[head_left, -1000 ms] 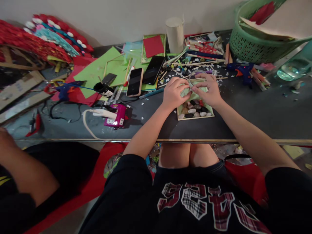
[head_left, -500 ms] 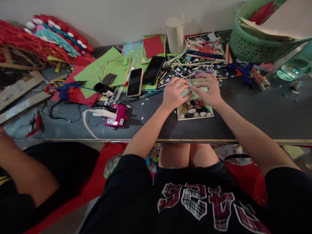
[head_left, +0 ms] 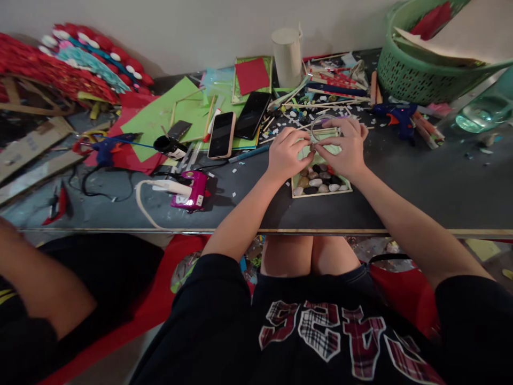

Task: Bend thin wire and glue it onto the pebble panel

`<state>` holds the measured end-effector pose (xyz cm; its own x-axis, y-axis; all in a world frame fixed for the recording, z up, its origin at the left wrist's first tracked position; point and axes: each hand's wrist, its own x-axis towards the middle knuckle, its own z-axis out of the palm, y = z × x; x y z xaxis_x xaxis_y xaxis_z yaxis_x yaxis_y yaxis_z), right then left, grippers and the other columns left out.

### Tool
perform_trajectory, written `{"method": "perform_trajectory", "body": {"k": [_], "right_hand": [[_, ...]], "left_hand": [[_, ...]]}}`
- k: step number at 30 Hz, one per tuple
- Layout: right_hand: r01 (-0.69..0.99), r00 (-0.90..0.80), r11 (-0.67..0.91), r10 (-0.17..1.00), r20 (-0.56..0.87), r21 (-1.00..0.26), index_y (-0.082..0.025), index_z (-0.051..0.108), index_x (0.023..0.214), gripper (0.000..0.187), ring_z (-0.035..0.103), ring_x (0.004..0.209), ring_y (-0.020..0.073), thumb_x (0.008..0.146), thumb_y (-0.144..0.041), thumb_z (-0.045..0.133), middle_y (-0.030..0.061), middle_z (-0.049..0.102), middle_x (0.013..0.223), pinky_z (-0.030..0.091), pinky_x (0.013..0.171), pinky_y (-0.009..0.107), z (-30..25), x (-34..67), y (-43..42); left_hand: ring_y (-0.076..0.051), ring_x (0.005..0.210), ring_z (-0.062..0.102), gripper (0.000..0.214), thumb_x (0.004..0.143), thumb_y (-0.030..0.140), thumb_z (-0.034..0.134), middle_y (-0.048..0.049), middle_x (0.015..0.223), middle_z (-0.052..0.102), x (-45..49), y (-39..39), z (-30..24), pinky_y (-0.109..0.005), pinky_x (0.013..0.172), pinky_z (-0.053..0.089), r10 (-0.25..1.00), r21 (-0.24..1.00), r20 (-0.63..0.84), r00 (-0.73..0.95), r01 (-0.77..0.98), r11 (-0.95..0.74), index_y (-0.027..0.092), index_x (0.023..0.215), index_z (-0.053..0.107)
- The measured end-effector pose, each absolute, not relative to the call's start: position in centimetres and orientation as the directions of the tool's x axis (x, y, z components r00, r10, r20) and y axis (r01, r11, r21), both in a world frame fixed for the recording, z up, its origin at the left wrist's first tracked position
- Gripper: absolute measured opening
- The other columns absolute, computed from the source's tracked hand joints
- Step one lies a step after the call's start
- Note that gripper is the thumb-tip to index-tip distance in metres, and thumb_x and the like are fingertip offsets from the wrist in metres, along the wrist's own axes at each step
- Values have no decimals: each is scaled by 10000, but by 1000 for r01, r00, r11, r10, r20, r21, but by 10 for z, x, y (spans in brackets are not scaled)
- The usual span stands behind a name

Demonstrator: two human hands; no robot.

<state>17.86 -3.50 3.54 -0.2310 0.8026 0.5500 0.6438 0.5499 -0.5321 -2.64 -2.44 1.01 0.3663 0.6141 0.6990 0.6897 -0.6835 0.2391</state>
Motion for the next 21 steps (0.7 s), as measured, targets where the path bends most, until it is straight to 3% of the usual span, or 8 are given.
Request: {"method": "perform_trajectory", "body": {"k": [12,21], "right_hand": [[680,-172,513,807,566,-525,-370,845,885,374,472,1440,455,905,-700,669,14,662,1435,189,1212,788,36,176,-41],[726,-141,511,765,628,-460,-348,838,1023,460,528,1383,446,890,-747,652,60,673,1401,310,1190,735,32,181,-39]], "left_hand": [[-280,1156,669,213,1018,368,567,-97,1132,759,-27,-23,7,-497,1025,546,635,235,659,404,691,-684,235,1004,732],[-265,1076,698,298,1055,442,500,-88,1099,774,-30,-21,8,-500,973,582,578,198,706,410,669,-716,246,1012,721]]}}
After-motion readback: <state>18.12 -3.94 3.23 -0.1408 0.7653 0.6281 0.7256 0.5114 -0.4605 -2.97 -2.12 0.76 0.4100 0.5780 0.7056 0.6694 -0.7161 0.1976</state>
